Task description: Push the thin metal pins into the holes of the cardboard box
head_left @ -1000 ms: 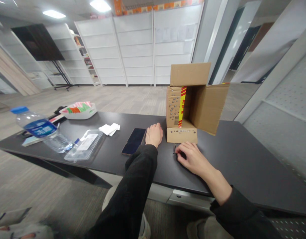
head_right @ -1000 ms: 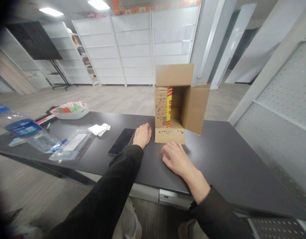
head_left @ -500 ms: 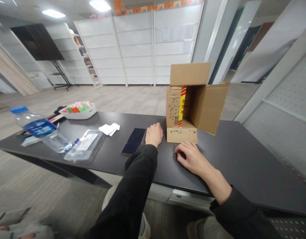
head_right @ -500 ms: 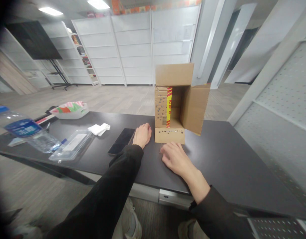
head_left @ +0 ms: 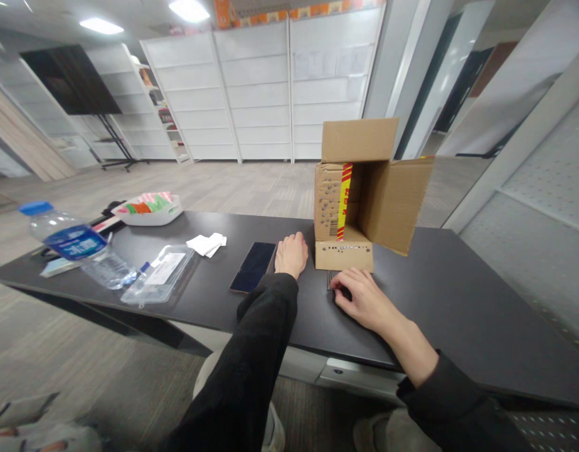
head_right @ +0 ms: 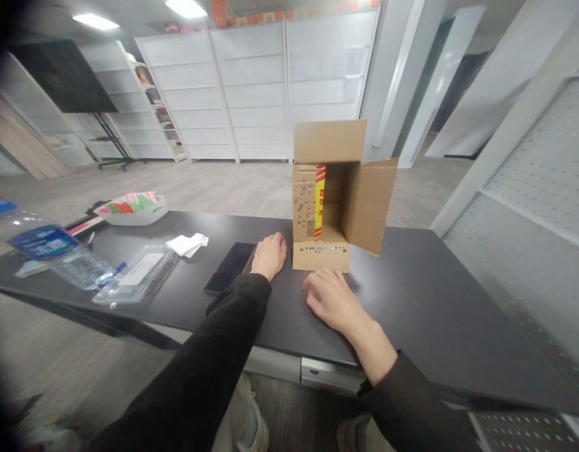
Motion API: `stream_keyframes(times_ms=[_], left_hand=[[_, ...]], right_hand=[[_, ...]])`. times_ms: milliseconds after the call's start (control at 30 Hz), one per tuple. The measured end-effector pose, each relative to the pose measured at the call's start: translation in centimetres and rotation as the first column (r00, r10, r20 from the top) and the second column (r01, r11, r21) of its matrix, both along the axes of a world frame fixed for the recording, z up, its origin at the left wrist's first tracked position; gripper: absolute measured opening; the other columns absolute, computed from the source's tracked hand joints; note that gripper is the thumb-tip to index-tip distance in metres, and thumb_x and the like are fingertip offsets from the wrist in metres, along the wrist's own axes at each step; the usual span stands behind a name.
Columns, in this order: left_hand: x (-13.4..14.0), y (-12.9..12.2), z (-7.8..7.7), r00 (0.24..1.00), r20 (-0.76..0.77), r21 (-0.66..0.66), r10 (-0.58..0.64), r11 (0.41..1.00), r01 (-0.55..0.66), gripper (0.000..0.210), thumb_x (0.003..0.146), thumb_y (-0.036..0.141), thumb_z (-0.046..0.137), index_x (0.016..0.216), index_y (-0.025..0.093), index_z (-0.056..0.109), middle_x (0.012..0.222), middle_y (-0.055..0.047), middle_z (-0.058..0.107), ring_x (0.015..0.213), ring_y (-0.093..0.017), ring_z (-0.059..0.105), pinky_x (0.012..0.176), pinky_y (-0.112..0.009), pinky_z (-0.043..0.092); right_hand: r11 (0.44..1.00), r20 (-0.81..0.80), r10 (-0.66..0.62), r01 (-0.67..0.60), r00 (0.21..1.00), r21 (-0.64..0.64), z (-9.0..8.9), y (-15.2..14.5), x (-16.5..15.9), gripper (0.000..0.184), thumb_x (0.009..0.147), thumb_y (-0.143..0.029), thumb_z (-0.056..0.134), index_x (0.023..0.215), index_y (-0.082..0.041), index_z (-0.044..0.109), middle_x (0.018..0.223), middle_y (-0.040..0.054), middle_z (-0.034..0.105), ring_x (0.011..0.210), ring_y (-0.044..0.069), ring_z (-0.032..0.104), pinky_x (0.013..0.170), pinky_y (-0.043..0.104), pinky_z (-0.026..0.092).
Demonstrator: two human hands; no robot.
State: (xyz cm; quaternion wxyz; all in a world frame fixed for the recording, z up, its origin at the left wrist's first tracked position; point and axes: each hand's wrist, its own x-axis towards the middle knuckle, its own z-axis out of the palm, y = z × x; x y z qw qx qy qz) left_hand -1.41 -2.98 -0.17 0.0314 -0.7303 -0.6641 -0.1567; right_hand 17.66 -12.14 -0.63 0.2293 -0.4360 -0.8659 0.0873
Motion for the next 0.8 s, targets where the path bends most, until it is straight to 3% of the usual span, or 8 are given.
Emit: stream_keyframes(times_ms=[500, 800], left_hand=[[-0.1, 0.0, 0.0, 1.0, 0.008, -0.012, 0.0, 1.0, 0.0, 0.023, 0.104, 0.024, 0.037, 0.111, 0.017, 0.058, 0.11, -0.012, 0.068, 0.107, -0.024, 0.063, 0.09, -0.035, 0.042], [0.0, 0.0, 0.0, 1.0, 0.006, 0.0, -0.005, 1.0, 0.005, 0.023, 0.104, 0.024, 0.038, 0.11, 0.017, 0.059, 0.108, -0.011, 0.069, 0.104, -0.025, 0.063, 0.087, -0.036, 0.043]], right_hand=[[0.999, -0.02, -0.014, 0.015, 1.0, 0.03, 0.0, -0.1, 0.0, 0.011, 0.089, -0.014, 0.051, 0.089, -0.022, 0.057, 0.091, 0.0035, 0.068, 0.092, 0.022, 0.057, 0.083, 0.036, 0.036], [0.963, -0.059, -0.192, 0.199, 0.98, 0.182, 0.7, 1.4, 1.4, 0.012, 0.09, -0.02, 0.05, 0.091, -0.022, 0.061, 0.095, 0.0062, 0.07, 0.095, 0.025, 0.061, 0.08, 0.037, 0.035]])
